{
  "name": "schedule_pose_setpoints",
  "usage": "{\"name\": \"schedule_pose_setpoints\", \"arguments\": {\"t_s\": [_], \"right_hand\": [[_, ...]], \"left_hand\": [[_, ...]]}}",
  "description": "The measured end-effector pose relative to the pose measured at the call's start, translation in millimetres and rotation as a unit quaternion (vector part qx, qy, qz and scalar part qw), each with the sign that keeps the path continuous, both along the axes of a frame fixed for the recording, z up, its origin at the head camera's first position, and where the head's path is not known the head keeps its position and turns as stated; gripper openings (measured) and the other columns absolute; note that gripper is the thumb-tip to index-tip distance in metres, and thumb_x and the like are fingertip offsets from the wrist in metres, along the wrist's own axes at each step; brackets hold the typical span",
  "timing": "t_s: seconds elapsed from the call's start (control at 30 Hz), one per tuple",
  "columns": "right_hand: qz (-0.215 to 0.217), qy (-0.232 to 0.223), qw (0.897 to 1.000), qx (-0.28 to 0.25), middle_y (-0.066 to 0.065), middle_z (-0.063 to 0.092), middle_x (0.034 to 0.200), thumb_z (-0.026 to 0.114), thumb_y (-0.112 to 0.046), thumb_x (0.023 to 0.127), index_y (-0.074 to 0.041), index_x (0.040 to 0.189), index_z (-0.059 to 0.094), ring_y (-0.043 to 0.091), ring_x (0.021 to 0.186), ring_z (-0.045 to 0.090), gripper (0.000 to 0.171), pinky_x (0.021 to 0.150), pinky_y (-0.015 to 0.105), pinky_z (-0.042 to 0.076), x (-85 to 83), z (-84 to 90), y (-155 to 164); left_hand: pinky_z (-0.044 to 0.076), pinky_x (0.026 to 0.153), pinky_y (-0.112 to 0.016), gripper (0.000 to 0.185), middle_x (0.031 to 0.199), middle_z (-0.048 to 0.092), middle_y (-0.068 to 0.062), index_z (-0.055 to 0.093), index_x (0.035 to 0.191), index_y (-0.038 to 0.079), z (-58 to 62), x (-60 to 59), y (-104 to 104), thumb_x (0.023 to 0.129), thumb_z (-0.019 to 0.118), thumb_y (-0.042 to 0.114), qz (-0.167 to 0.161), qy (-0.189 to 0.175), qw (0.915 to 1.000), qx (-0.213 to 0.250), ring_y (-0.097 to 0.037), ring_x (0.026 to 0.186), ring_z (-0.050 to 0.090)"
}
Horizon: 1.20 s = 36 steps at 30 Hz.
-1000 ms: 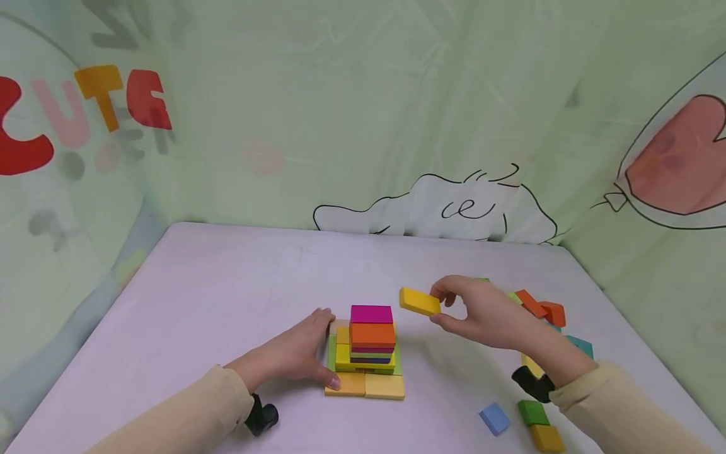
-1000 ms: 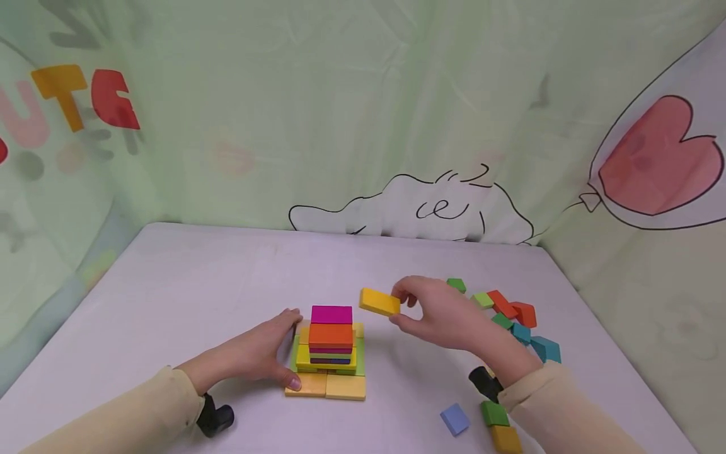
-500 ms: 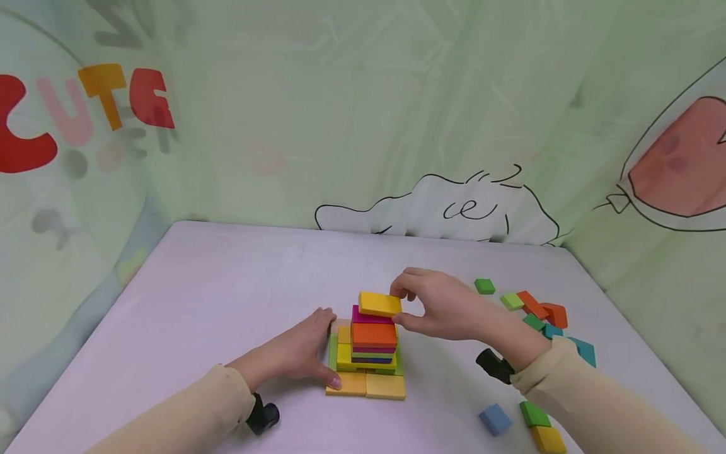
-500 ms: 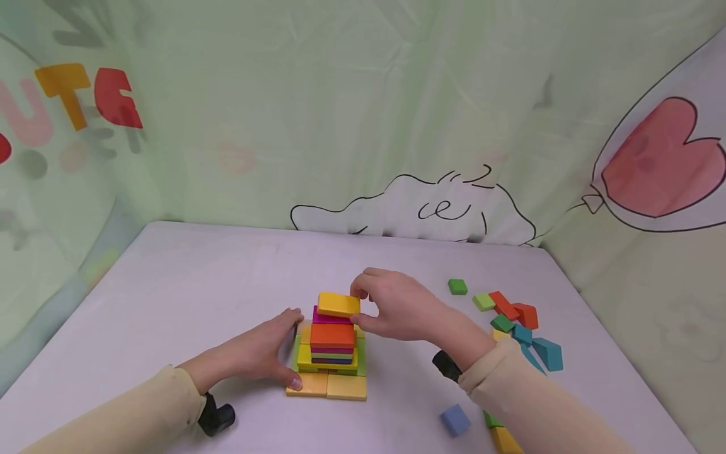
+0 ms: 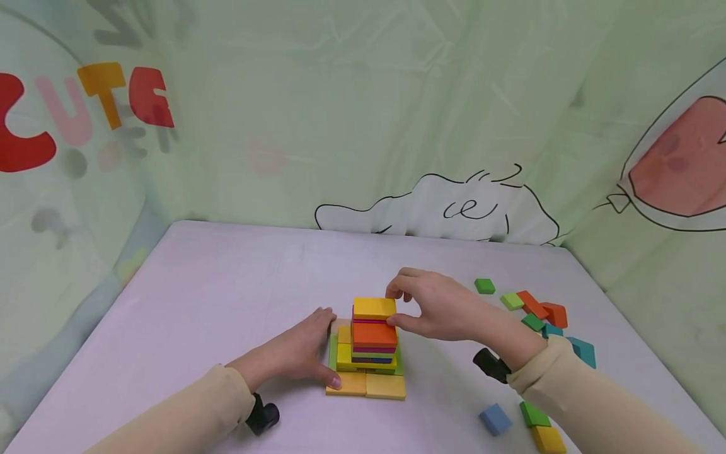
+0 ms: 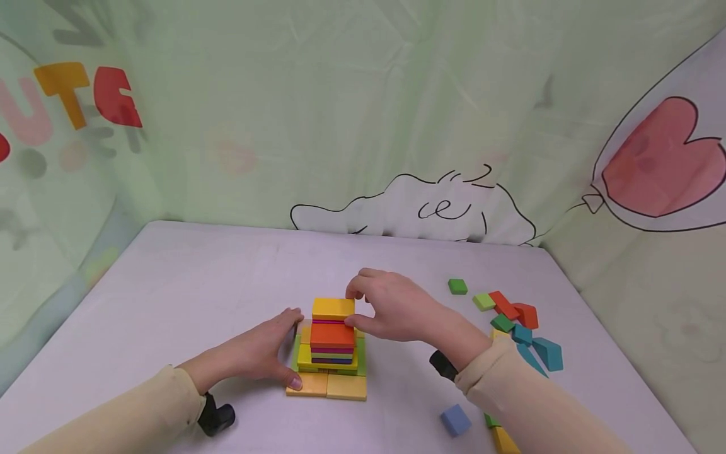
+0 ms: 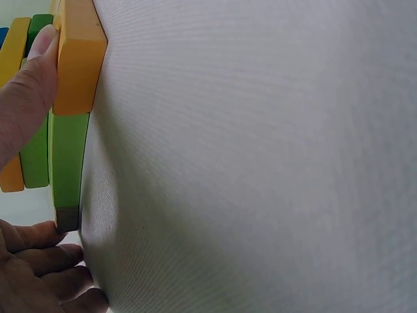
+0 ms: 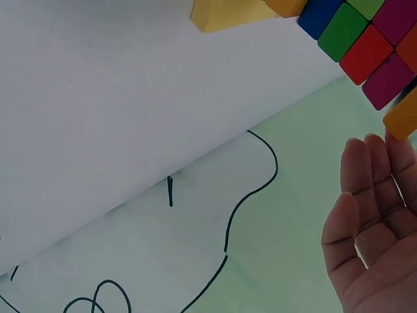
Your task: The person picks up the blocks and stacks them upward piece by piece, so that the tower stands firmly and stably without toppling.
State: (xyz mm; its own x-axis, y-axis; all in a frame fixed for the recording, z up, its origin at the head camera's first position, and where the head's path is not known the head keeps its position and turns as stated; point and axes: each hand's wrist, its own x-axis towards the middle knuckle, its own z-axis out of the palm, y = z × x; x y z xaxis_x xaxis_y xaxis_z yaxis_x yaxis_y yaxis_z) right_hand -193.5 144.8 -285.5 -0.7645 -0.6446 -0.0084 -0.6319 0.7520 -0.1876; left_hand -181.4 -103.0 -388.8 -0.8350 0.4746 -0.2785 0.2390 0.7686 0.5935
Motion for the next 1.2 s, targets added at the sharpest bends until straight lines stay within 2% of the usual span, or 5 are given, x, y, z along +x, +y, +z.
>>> {"name": "schedule_pose_setpoints", "arguments": {"t_s": [0.5, 0.7, 0.93, 1.07, 1.2], "right_hand": [[-0.003, -0.008, 1.000, -0.005, -0.002, 0.068, 0.105, 0.080, -0.029, 0.089, -0.014, 0.110, 0.069, 0.013, 0.093, 0.063, 0.028, 0.079, 0.027, 0.059, 0.8, -3.1, 0.1], [-0.010, 0.000, 0.999, -0.039, -0.002, 0.067, 0.110, 0.074, -0.030, 0.094, -0.013, 0.116, 0.068, 0.012, 0.095, 0.062, 0.029, 0.079, 0.030, 0.057, 3.8, 3.4, 15.6], [-0.068, 0.010, 0.996, -0.057, -0.004, 0.069, 0.108, 0.068, -0.022, 0.099, -0.011, 0.123, 0.067, 0.011, 0.096, 0.061, 0.027, 0.076, 0.029, 0.056, 10.7, 9.2, 75.5], [-0.110, 0.012, 0.993, -0.045, -0.007, 0.069, 0.104, 0.069, -0.015, 0.098, -0.008, 0.123, 0.067, 0.006, 0.092, 0.059, 0.026, 0.074, 0.025, 0.056, 15.7, -3.1, 122.6], [-0.148, 0.009, 0.988, -0.034, -0.004, 0.070, 0.104, 0.070, -0.008, 0.096, -0.005, 0.121, 0.068, 0.000, 0.086, 0.057, 0.026, 0.071, 0.021, 0.057, 22.5, -21.7, 164.9]], "left_hand": [[0.025, 0.127, -0.053, 0.114, 0.166, 0.029, -0.020, 0.034, 0.155, -0.001, -1.8, -0.6, -1.3, 0.069, 0.094, 0.043, -0.003, 0.000, 1.0000, 0.002, -0.036, 0.157, 0.023], [0.025, 0.128, -0.052, 0.114, 0.167, 0.029, -0.020, 0.033, 0.155, -0.001, -1.5, -1.4, -1.0, 0.069, 0.094, 0.044, -0.003, -0.001, 1.0000, -0.002, -0.036, 0.157, 0.023], [0.026, 0.127, -0.052, 0.115, 0.167, 0.029, -0.020, 0.034, 0.156, -0.001, 2.1, -0.5, 1.4, 0.069, 0.094, 0.045, 0.001, -0.001, 1.0000, -0.007, -0.035, 0.157, 0.024], [0.026, 0.127, -0.052, 0.115, 0.166, 0.029, -0.020, 0.034, 0.155, -0.001, 3.5, 0.8, 2.0, 0.068, 0.095, 0.043, 0.003, 0.000, 1.0000, -0.006, -0.035, 0.157, 0.025], [0.027, 0.127, -0.053, 0.115, 0.166, 0.029, -0.021, 0.034, 0.155, -0.001, 3.6, 1.5, 2.1, 0.068, 0.095, 0.042, 0.005, -0.002, 1.0000, -0.005, -0.035, 0.157, 0.025]]}}
